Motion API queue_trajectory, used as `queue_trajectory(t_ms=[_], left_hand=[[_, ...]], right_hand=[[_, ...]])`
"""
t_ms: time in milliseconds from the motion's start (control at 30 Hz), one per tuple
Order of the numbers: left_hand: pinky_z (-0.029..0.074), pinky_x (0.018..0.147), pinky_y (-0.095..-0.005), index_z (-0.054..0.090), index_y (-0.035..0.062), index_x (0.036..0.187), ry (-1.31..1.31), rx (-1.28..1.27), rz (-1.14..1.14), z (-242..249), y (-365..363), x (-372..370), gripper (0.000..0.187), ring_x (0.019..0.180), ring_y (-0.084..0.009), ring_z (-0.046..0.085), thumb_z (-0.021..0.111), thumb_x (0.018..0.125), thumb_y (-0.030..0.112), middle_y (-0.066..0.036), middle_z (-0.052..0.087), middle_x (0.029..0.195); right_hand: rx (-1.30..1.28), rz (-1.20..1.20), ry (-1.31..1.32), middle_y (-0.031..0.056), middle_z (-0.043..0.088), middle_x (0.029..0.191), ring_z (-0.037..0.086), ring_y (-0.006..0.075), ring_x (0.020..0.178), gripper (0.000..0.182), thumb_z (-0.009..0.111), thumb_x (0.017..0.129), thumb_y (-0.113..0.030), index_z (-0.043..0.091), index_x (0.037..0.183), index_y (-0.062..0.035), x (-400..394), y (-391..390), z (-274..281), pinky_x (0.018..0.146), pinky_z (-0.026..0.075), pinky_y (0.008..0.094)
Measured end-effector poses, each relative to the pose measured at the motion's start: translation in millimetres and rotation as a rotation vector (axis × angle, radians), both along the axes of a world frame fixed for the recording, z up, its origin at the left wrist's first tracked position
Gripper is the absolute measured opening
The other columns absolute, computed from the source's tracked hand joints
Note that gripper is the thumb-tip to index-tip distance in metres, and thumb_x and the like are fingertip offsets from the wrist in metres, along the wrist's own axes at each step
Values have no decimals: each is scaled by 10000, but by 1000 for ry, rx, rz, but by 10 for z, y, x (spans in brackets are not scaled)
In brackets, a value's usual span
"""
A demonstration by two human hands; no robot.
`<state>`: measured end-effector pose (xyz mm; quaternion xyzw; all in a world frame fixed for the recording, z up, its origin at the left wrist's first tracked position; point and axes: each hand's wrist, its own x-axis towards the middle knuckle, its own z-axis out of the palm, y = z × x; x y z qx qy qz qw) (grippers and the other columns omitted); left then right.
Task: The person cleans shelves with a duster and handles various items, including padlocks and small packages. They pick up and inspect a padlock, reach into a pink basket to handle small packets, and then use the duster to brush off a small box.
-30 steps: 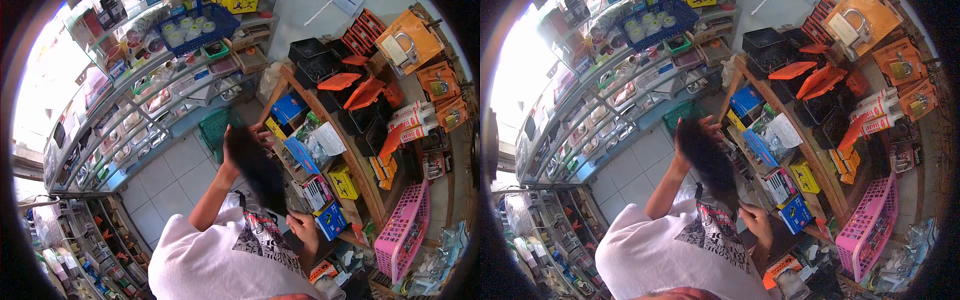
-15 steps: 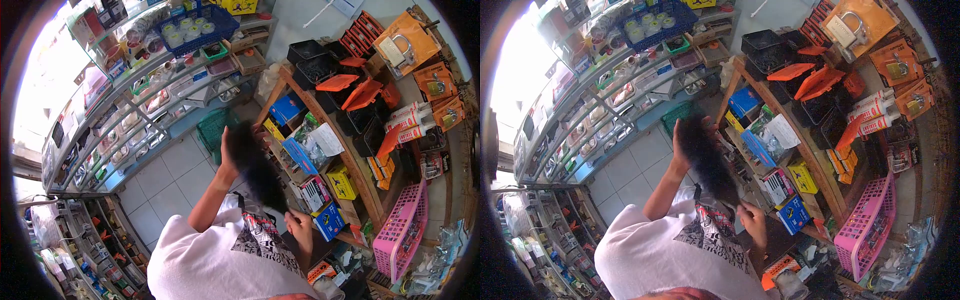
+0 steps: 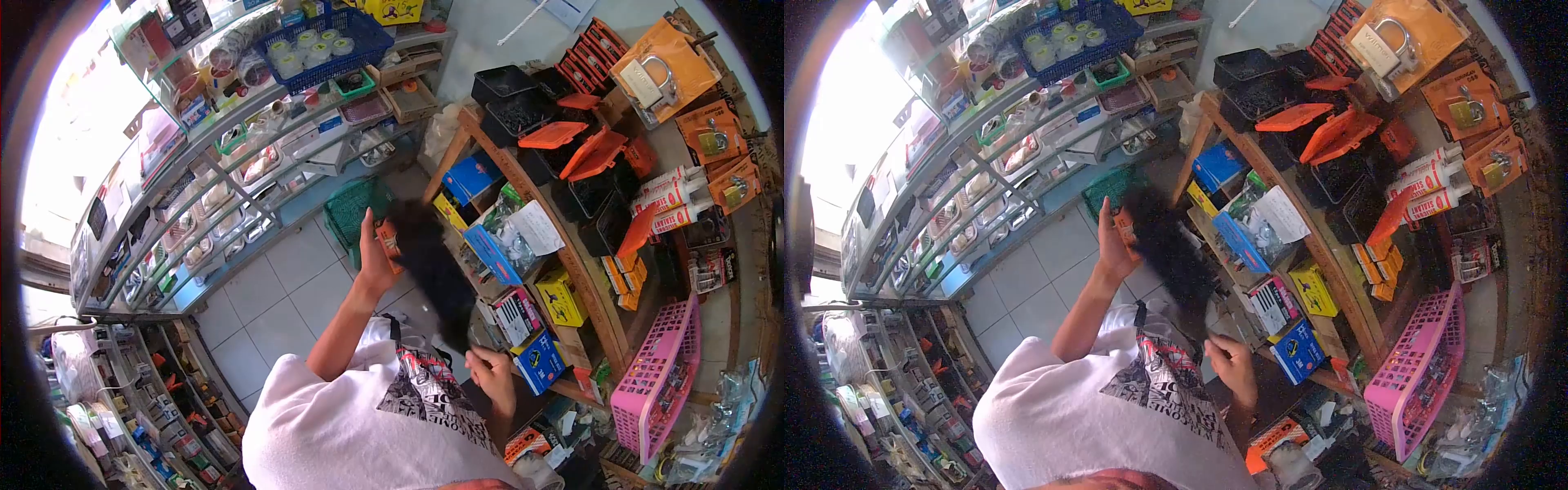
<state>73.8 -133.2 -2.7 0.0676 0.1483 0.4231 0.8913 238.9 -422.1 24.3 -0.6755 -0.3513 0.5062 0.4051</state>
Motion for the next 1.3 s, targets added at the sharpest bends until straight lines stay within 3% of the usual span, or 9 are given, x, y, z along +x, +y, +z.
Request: queue_trajectory(t_ms=[67, 233, 300, 433, 600, 800, 1133, 1233, 1300], left_hand=[[471, 980, -495, 442, 45, 1428, -320, 205, -190, -246, 90, 24, 851, 1110, -358, 607, 301, 929, 720, -224, 586, 1288], [456, 1004, -509, 404, 52, 1449, -33, -45, -84, 164, -47, -13, 759, 1131, -339, 600, 332, 969, 635, -192, 573, 1322], [447, 1020, -510, 427, 49, 1435, -56, 251, -149, 84, -123, 55, 695, 1157, -337, 587, 355, 983, 572, -169, 578, 1321], [435, 1045, -495, 530, 46, 1328, -221, -13, -269, 157, -386, 276, 561, 1163, -340, 574, 396, 991, 474, -144, 603, 1258], [483, 979, -492, 514, 22, 1363, -428, 84, -303, 235, -287, 246, 716, 1074, -347, 613, 367, 961, 596, -181, 612, 1248], [490, 947, -465, 522, 35, 1370, -117, -31, -161, 590, -99, -4, 788, 1032, -298, 617, 380, 940, 680, -147, 630, 1219], [431, 1060, -443, 491, 95, 1420, 19, -60, -324, 170, -683, 406, 665, 1160, -294, 588, 426, 958, 568, -112, 579, 1345], [451, 1028, -433, 507, 92, 1399, -138, -135, -348, 161, -573, 337, 635, 1088, -296, 602, 415, 967, 549, -113, 605, 1281], [468, 988, -410, 536, 90, 1356, -532, 21, -441, 34, -415, 405, 603, 1042, -283, 606, 414, 972, 539, -101, 622, 1227]], right_hand=[[4, 1, 11, -13, 603, 734, 451, 31, 533, 211, 632, 957, -126, 693, 1103, 14, 26, -52, -61, 472, 352, 216], [22, -54, 38, -5, 569, 657, 452, 42, 509, 157, 635, 956, -124, 679, 974, 25, -23, -1, -6, 466, 350, 227], [13, -79, 77, -5, 544, 627, 452, 47, 502, 171, 632, 961, -140, 661, 909, 20, -28, 25, -59, 464, 345, 229], [-5, -146, 193, -5, 514, 604, 453, 58, 493, 235, 615, 976, -171, 619, 819, 5, -93, 146, -97, 464, 330, 228], [-15, -166, 336, -1, 547, 623, 450, 61, 491, 219, 610, 973, -164, 617, 826, -1, -165, 142, -50, 465, 317, 223], [-119, -169, 301, 10, 514, 580, 437, 68, 452, 224, 587, 974, -187, 596, 805, -40, -131, -173, -342, 435, 320, 209], [12, -271, 508, 63, 636, 826, 479, 85, 522, 116, 576, 975, -152, 550, 931, -49, -125, 30, -140, 482, 357, 243], [-80, -216, 487, 48, 631, 847, 522, 76, 626, 148, 581, 984, -191, 566, 969, -44, -144, -34, -157, 565, 407, 236], [-68, -35, 351, 18, 601, 794, 497, 60, 603, 181, 572, 996, -218, 583, 1049, -46, -164, -86, -175, 539, 382, 219]])
